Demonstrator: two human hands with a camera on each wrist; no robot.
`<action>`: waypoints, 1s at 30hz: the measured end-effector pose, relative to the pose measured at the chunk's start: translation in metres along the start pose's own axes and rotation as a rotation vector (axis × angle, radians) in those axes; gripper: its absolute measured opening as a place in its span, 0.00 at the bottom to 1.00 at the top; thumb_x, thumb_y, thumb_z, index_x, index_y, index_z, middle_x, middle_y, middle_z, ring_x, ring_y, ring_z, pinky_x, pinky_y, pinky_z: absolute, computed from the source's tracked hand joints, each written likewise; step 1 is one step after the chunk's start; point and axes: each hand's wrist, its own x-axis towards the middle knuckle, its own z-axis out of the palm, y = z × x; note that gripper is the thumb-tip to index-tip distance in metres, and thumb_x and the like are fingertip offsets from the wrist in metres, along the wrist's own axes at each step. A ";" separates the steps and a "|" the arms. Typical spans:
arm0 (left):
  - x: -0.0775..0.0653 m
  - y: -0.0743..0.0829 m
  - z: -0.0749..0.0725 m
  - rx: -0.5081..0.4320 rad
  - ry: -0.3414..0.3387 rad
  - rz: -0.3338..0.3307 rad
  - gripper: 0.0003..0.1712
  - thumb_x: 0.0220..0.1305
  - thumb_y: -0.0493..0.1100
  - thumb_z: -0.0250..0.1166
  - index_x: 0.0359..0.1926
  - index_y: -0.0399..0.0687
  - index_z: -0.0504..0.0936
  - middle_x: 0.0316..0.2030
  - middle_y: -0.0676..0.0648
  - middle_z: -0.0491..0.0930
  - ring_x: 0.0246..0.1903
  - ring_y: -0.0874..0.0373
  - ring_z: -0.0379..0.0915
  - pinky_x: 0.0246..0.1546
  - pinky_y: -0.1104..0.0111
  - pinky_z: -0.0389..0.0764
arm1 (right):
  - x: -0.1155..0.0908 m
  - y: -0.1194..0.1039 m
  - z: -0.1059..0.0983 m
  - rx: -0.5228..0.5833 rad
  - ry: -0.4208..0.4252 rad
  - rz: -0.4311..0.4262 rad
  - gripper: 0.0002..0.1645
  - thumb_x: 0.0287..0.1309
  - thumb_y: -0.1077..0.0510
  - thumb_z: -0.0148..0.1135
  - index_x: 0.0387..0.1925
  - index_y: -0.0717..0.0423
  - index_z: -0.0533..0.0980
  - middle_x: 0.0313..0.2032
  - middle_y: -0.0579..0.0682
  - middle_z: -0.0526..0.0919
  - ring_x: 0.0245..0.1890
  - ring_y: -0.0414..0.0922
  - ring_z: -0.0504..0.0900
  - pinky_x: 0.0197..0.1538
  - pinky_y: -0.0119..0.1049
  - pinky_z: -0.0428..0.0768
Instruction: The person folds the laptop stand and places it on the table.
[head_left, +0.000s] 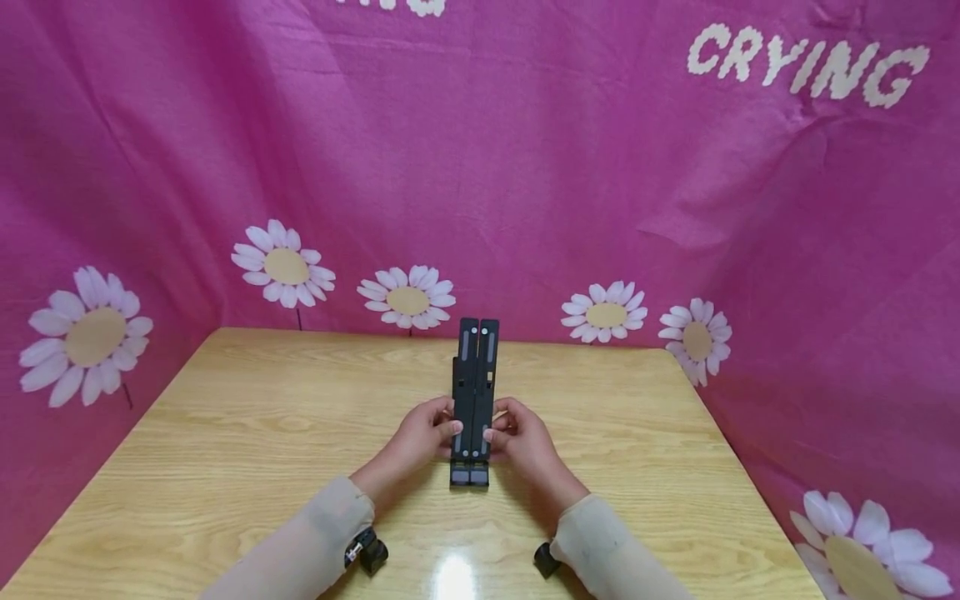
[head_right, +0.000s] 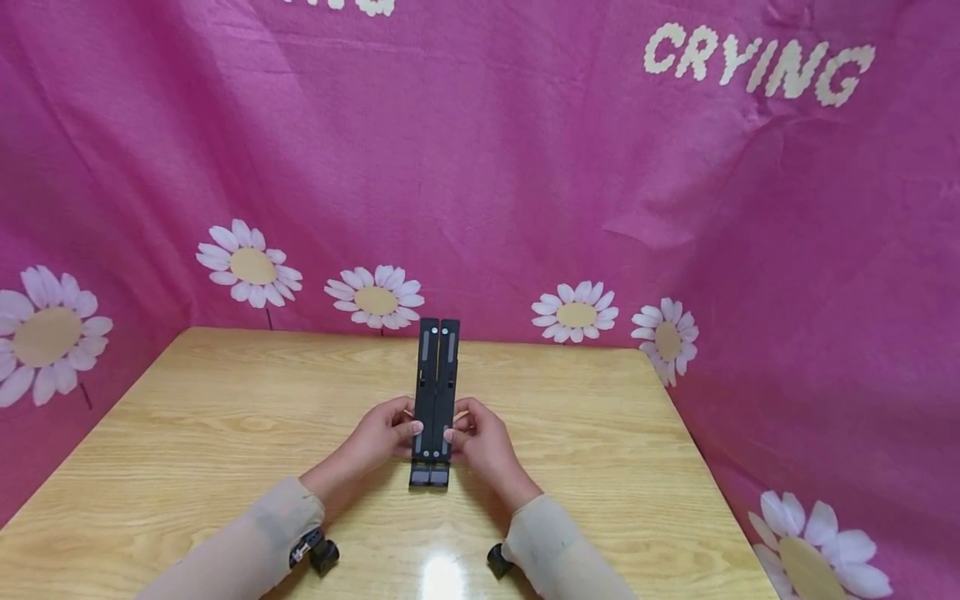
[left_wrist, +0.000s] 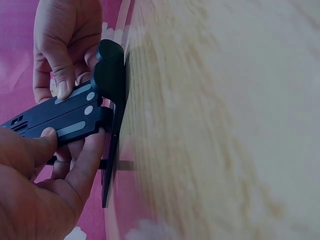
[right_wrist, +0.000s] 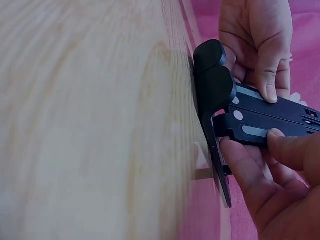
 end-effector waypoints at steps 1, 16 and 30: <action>0.000 0.000 0.000 0.002 0.002 -0.003 0.07 0.76 0.34 0.58 0.49 0.40 0.80 0.39 0.41 0.81 0.36 0.55 0.82 0.34 0.60 0.89 | -0.001 0.000 0.000 0.003 -0.003 0.001 0.18 0.65 0.73 0.62 0.54 0.57 0.76 0.37 0.57 0.79 0.32 0.48 0.85 0.37 0.46 0.89; 0.000 0.004 -0.004 0.010 0.003 -0.027 0.07 0.76 0.35 0.58 0.49 0.41 0.81 0.40 0.41 0.81 0.36 0.54 0.82 0.35 0.59 0.89 | 0.004 -0.002 0.001 0.024 -0.018 0.020 0.18 0.65 0.72 0.63 0.54 0.55 0.76 0.37 0.57 0.79 0.33 0.49 0.86 0.39 0.46 0.90; -0.004 0.002 0.001 -0.015 0.044 -0.044 0.09 0.74 0.34 0.60 0.52 0.41 0.82 0.40 0.40 0.81 0.37 0.53 0.83 0.35 0.59 0.89 | 0.005 -0.003 -0.004 0.027 -0.052 0.017 0.15 0.64 0.73 0.63 0.51 0.61 0.75 0.35 0.57 0.81 0.31 0.47 0.87 0.38 0.50 0.89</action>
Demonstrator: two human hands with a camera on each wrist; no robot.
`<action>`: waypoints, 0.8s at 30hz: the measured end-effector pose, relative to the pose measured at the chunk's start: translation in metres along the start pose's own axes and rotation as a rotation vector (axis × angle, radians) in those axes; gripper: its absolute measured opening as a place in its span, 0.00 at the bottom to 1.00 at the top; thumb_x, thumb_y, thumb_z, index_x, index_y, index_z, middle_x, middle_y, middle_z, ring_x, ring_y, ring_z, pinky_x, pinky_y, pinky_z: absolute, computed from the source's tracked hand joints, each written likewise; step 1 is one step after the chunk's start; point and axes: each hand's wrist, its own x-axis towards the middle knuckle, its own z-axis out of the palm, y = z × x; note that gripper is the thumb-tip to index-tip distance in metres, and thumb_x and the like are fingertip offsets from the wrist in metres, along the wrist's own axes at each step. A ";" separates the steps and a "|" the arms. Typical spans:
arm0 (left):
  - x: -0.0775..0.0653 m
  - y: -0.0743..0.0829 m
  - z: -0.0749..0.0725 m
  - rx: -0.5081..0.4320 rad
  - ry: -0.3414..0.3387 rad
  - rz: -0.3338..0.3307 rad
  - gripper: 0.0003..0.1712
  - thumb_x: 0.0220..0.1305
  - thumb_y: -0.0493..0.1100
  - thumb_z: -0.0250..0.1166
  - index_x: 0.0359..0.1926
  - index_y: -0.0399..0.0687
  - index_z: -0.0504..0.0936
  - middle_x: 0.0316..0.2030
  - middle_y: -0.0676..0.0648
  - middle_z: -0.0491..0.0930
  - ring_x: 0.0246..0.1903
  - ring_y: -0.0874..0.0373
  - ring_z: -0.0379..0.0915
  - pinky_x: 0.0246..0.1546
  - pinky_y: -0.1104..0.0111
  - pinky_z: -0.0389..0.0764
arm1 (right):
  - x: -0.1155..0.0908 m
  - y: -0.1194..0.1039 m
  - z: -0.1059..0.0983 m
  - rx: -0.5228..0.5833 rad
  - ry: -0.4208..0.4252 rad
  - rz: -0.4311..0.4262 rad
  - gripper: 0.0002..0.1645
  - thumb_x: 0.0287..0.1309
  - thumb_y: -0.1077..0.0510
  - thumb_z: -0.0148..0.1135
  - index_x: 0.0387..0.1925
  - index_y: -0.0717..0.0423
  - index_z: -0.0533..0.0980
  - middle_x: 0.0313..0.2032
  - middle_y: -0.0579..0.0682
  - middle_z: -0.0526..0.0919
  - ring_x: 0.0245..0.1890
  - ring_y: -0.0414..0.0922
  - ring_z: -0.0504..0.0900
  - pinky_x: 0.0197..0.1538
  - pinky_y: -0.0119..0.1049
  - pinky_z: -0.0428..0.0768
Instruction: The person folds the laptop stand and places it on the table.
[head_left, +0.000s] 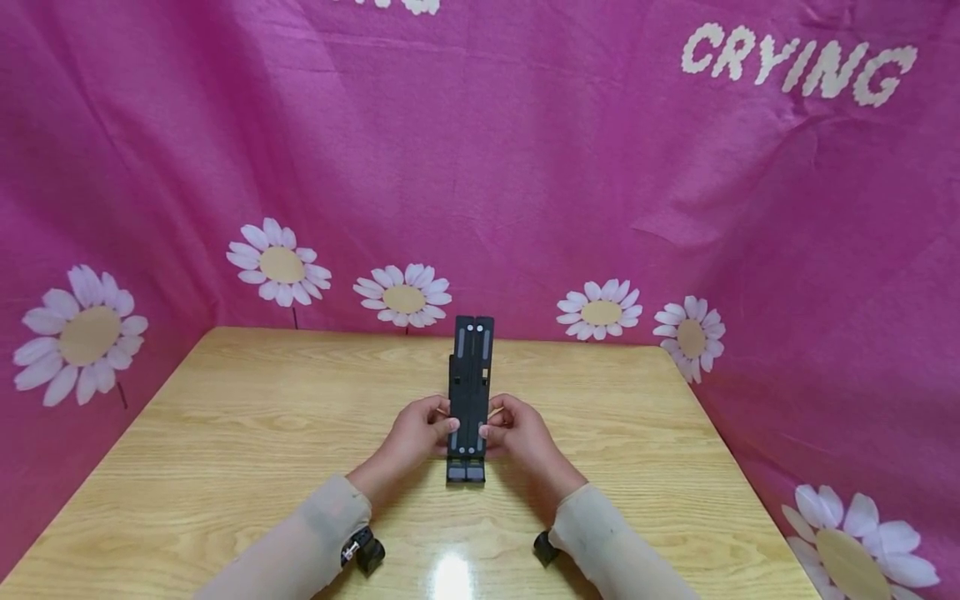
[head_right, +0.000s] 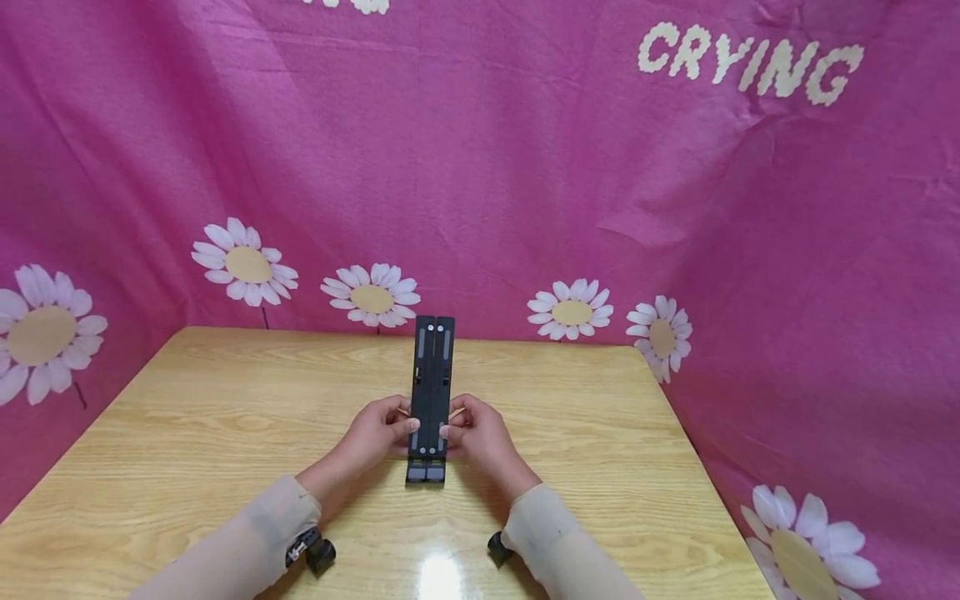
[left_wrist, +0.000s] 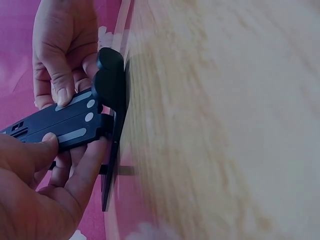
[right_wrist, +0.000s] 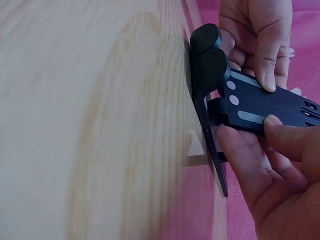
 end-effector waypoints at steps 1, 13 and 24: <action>0.000 0.000 0.000 -0.007 -0.003 -0.001 0.09 0.74 0.34 0.60 0.52 0.40 0.82 0.39 0.40 0.81 0.37 0.53 0.83 0.35 0.59 0.89 | 0.000 0.000 0.000 -0.005 0.003 -0.003 0.15 0.64 0.73 0.63 0.51 0.61 0.75 0.35 0.57 0.81 0.31 0.47 0.87 0.38 0.50 0.89; 0.003 0.001 -0.001 0.016 -0.011 0.013 0.08 0.74 0.35 0.61 0.50 0.40 0.82 0.38 0.40 0.81 0.33 0.53 0.83 0.35 0.58 0.89 | 0.000 0.002 -0.003 -0.004 -0.018 -0.017 0.14 0.65 0.72 0.63 0.50 0.61 0.75 0.34 0.58 0.82 0.32 0.48 0.88 0.39 0.50 0.89; -0.009 -0.005 0.000 0.142 -0.011 0.072 0.23 0.63 0.34 0.72 0.58 0.36 0.79 0.40 0.44 0.83 0.38 0.57 0.79 0.40 0.65 0.86 | 0.008 -0.002 -0.023 -0.284 -0.058 -0.124 0.08 0.61 0.62 0.72 0.41 0.54 0.81 0.33 0.48 0.84 0.33 0.42 0.80 0.38 0.33 0.81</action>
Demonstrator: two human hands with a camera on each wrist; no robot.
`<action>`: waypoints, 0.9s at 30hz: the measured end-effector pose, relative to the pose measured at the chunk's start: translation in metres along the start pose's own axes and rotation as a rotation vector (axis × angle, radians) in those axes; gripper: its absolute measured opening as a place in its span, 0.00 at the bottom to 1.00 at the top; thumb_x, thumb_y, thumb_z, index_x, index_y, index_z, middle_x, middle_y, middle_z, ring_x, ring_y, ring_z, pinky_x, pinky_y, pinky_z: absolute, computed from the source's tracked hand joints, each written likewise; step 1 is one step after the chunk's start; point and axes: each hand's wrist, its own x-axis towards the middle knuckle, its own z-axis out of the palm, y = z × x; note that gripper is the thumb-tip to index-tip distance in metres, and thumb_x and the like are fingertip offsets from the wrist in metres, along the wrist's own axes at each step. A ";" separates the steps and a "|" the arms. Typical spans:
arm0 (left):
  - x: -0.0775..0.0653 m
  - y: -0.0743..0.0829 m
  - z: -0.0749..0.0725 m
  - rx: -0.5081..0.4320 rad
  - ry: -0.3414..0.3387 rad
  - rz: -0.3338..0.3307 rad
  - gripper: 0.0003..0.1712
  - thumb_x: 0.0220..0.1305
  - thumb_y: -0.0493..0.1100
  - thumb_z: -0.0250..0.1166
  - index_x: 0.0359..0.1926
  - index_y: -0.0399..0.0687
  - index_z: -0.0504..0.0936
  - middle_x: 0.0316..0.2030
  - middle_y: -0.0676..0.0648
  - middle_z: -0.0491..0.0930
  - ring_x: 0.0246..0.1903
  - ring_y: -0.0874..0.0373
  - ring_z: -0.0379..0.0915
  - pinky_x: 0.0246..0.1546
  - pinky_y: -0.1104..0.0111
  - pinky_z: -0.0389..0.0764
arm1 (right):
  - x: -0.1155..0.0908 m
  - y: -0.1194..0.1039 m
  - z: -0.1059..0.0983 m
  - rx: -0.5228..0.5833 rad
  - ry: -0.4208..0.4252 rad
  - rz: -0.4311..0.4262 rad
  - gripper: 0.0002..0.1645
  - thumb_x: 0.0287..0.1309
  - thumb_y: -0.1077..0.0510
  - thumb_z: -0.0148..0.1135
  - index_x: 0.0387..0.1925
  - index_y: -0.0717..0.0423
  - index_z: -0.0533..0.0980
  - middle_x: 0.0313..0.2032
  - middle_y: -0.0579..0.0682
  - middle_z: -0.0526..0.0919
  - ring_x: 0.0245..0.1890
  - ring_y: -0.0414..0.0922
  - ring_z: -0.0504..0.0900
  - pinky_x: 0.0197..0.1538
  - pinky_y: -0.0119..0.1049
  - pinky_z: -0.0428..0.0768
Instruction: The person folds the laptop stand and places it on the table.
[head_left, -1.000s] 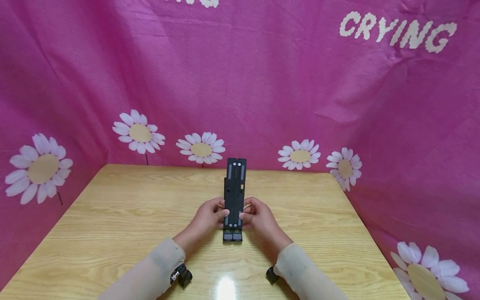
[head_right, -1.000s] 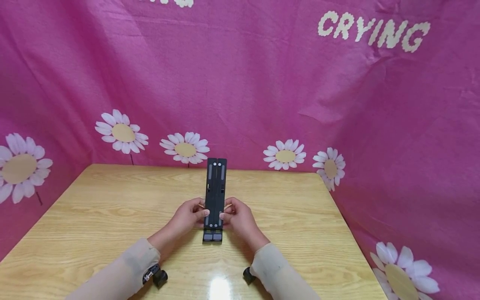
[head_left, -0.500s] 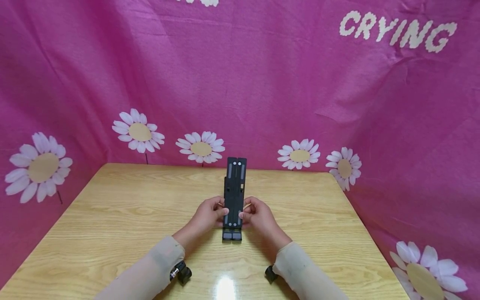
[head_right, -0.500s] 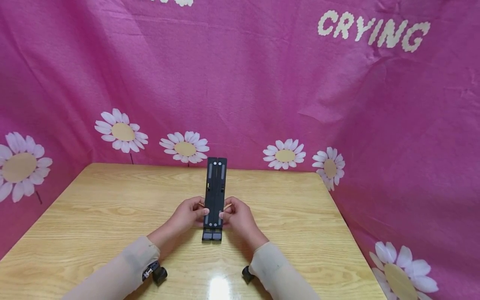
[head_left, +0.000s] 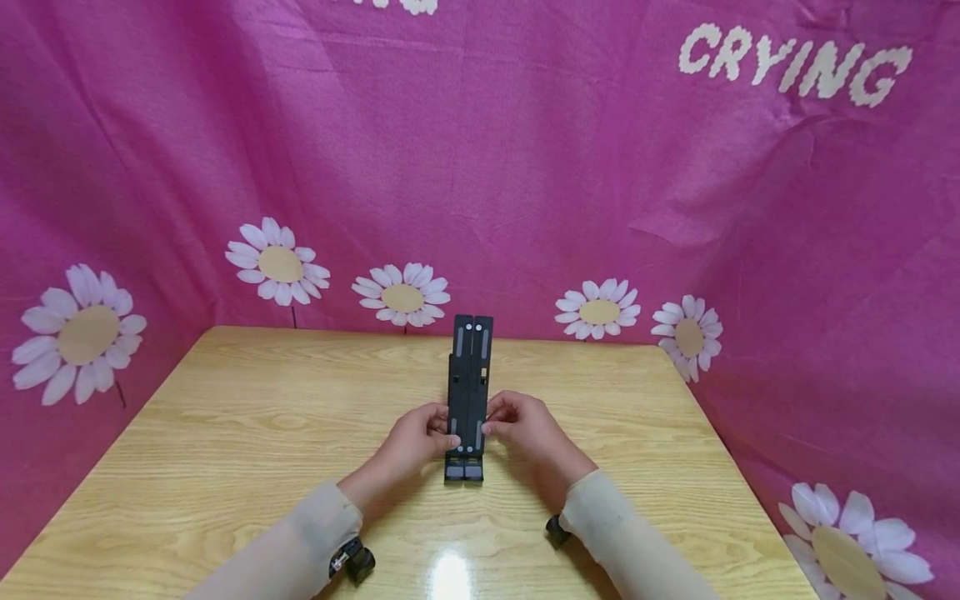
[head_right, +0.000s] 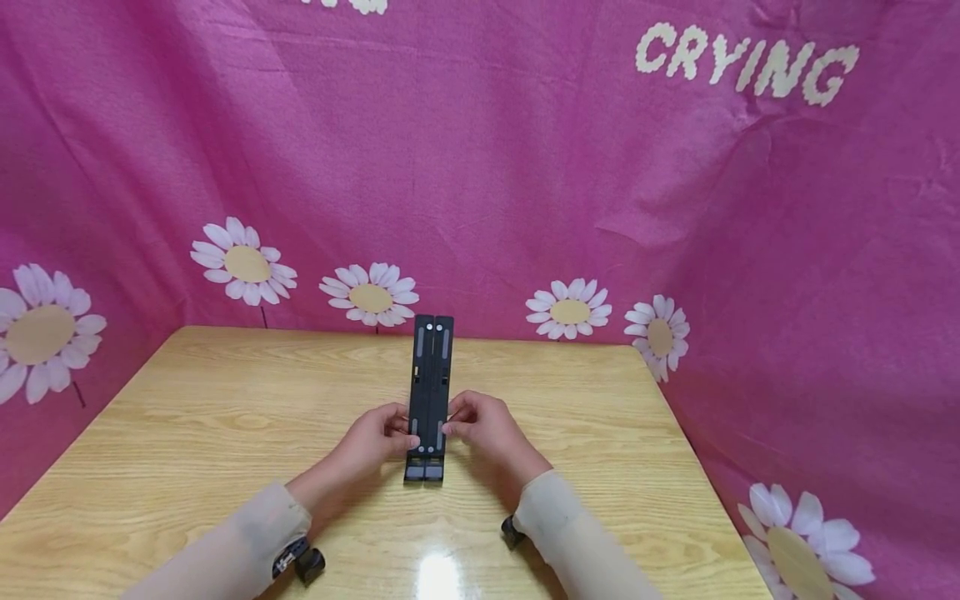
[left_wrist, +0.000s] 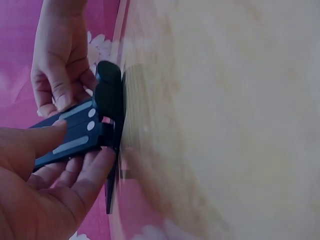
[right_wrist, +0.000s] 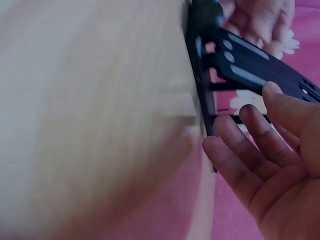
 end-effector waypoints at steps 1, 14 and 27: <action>-0.002 0.000 0.000 0.015 -0.007 -0.003 0.24 0.62 0.34 0.73 0.59 0.35 0.79 0.41 0.44 0.83 0.39 0.57 0.80 0.42 0.65 0.85 | 0.001 -0.001 -0.003 -0.021 0.005 -0.014 0.08 0.61 0.61 0.73 0.41 0.54 0.82 0.33 0.48 0.84 0.34 0.43 0.80 0.38 0.34 0.81; -0.024 -0.001 0.009 0.144 -0.023 -0.020 0.49 0.48 0.36 0.83 0.69 0.29 0.69 0.53 0.41 0.81 0.51 0.50 0.78 0.57 0.55 0.81 | 0.026 -0.028 -0.058 -0.108 0.092 -0.129 0.11 0.64 0.56 0.71 0.47 0.52 0.82 0.43 0.48 0.87 0.43 0.46 0.85 0.48 0.43 0.86; -0.027 0.003 0.011 0.223 -0.022 -0.020 0.52 0.44 0.33 0.84 0.71 0.31 0.69 0.53 0.42 0.80 0.52 0.50 0.77 0.58 0.56 0.81 | 0.058 -0.063 -0.083 -0.109 0.015 -0.232 0.29 0.67 0.58 0.68 0.67 0.39 0.76 0.63 0.47 0.80 0.60 0.51 0.81 0.60 0.49 0.82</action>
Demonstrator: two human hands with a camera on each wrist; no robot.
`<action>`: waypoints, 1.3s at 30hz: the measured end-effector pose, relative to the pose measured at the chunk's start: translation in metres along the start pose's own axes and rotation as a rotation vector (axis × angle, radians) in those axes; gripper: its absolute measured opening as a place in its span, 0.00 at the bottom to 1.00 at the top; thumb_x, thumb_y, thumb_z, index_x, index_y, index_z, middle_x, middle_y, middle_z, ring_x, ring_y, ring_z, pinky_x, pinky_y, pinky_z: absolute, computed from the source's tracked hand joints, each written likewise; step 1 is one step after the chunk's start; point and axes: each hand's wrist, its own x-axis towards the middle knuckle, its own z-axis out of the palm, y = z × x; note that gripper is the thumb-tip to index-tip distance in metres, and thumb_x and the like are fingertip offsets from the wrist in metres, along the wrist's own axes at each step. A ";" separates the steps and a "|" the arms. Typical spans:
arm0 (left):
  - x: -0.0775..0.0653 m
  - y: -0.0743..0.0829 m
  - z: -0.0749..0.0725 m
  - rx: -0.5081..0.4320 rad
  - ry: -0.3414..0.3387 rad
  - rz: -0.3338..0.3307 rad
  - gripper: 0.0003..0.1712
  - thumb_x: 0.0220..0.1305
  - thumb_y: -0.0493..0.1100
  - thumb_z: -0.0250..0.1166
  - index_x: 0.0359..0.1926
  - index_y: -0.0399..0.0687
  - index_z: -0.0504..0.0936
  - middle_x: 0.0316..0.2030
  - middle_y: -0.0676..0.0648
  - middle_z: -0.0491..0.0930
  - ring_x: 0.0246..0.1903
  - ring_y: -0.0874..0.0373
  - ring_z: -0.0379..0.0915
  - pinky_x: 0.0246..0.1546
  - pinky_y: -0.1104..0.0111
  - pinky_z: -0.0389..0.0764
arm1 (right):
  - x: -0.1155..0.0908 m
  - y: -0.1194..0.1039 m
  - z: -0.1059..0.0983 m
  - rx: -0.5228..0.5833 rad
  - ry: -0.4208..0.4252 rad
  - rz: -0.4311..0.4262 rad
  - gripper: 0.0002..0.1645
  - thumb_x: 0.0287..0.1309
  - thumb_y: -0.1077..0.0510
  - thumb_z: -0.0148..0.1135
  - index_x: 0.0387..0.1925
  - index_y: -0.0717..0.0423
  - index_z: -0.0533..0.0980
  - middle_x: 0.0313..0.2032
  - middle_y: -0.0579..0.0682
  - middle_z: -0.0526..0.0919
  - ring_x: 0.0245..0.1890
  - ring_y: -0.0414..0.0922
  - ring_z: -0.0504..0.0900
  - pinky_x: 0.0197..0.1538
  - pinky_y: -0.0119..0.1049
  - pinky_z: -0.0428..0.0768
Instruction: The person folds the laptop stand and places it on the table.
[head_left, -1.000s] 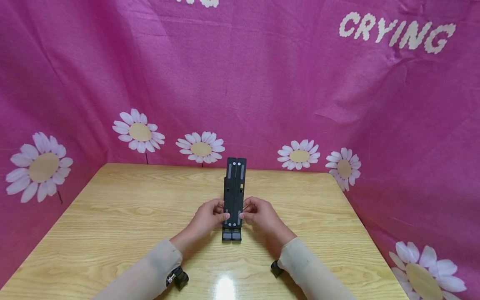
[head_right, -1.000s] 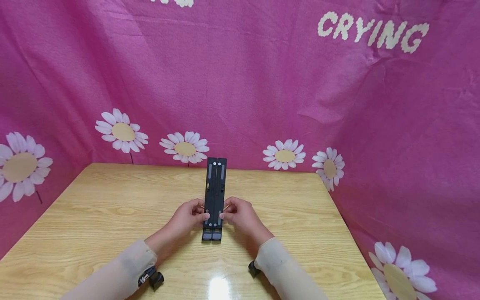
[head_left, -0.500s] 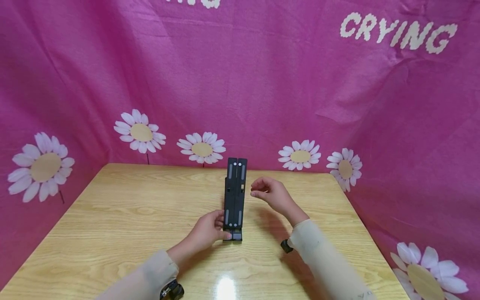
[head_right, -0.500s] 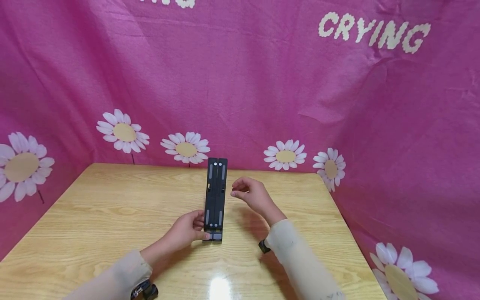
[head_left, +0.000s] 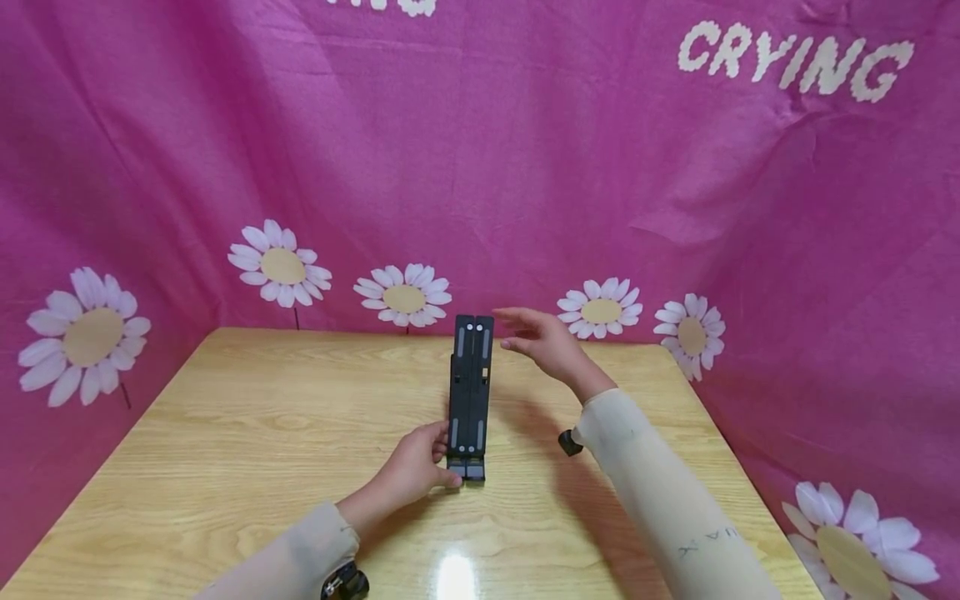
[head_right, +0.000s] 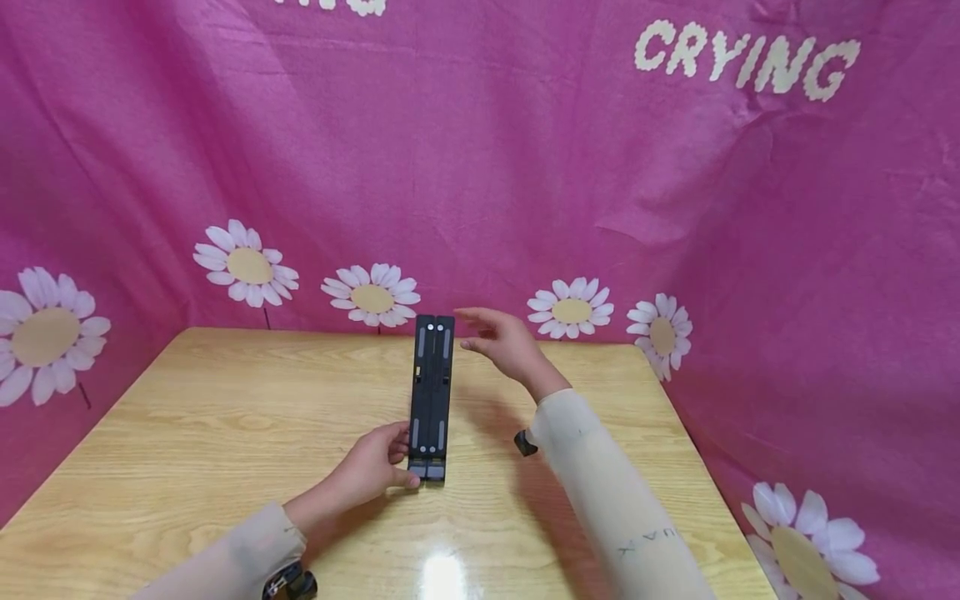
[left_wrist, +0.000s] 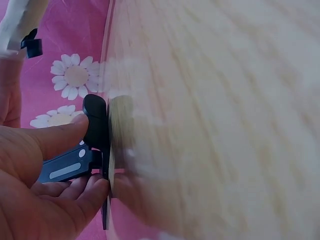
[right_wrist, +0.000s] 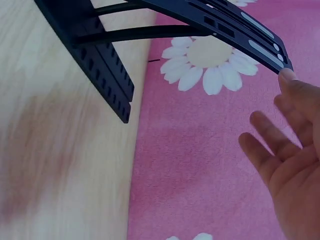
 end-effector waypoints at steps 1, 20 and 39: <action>0.000 0.000 0.000 0.009 0.000 0.003 0.52 0.44 0.33 0.84 0.70 0.30 0.69 0.53 0.42 0.80 0.51 0.50 0.77 0.57 0.56 0.81 | 0.002 -0.001 0.000 -0.005 -0.019 -0.007 0.30 0.67 0.58 0.68 0.68 0.36 0.76 0.65 0.45 0.79 0.61 0.51 0.80 0.61 0.49 0.82; 0.010 -0.001 -0.002 0.137 -0.147 0.124 0.50 0.48 0.36 0.82 0.71 0.31 0.69 0.48 0.44 0.81 0.48 0.52 0.78 0.55 0.56 0.82 | -0.001 0.007 -0.007 -0.203 0.094 -0.093 0.24 0.58 0.58 0.75 0.56 0.39 0.85 0.53 0.44 0.88 0.60 0.50 0.82 0.60 0.52 0.81; 0.023 -0.007 -0.015 0.112 -0.211 0.145 0.45 0.51 0.29 0.78 0.71 0.35 0.71 0.52 0.43 0.83 0.55 0.49 0.79 0.60 0.54 0.80 | -0.010 0.001 -0.026 -0.272 0.075 -0.137 0.25 0.56 0.60 0.76 0.57 0.48 0.84 0.56 0.49 0.86 0.62 0.51 0.81 0.64 0.53 0.78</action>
